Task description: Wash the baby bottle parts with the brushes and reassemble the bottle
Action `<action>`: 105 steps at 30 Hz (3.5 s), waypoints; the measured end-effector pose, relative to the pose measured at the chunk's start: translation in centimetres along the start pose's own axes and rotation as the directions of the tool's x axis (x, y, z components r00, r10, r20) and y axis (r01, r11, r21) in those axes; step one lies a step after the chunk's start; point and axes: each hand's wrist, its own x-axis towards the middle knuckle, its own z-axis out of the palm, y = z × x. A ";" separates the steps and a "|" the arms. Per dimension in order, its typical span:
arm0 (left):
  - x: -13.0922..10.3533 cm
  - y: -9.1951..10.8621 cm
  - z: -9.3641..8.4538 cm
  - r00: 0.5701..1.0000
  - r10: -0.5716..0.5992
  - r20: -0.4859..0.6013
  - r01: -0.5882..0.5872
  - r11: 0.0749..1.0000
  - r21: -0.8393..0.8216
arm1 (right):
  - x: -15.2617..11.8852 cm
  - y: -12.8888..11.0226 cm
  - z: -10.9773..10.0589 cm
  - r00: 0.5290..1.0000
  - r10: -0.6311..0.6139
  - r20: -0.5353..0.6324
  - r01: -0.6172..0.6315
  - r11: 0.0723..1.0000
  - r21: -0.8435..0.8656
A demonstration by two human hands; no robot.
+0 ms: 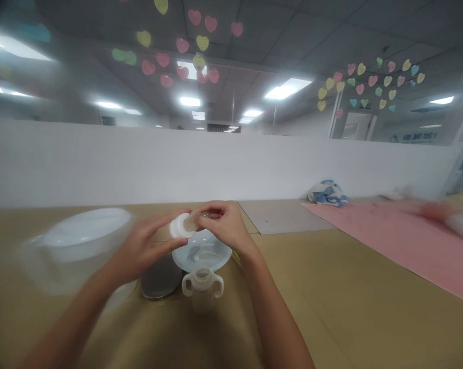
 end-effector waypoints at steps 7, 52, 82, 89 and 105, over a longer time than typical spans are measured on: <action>-0.3 0.4 -0.1 0.998 0.016 -0.068 -0.027 0.987 -0.160 | 0.1 -0.5 -0.4 0.994 0.015 -0.104 0.008 0.977 0.215; -12.9 -12.6 -11.4 0.457 -0.457 -0.763 0.683 0.730 -0.028 | -18.8 11.5 -4.9 0.982 0.173 -0.078 -0.161 0.539 -0.827; 1.9 -10.7 -7.4 0.795 -0.502 -0.340 0.592 0.523 0.613 | -13.6 13.3 -3.3 0.828 0.372 -0.419 -0.535 0.746 -0.395; 0.8 -11.9 -7.6 0.820 -0.445 -0.361 0.560 0.487 0.671 | -7.3 17.0 -0.6 0.730 0.437 -0.526 -0.551 0.831 -0.074; 1.3 -10.9 -7.0 0.772 -0.481 -0.416 0.635 0.545 0.547 | -8.3 17.3 -0.1 0.734 0.295 -0.612 -0.439 0.893 -0.096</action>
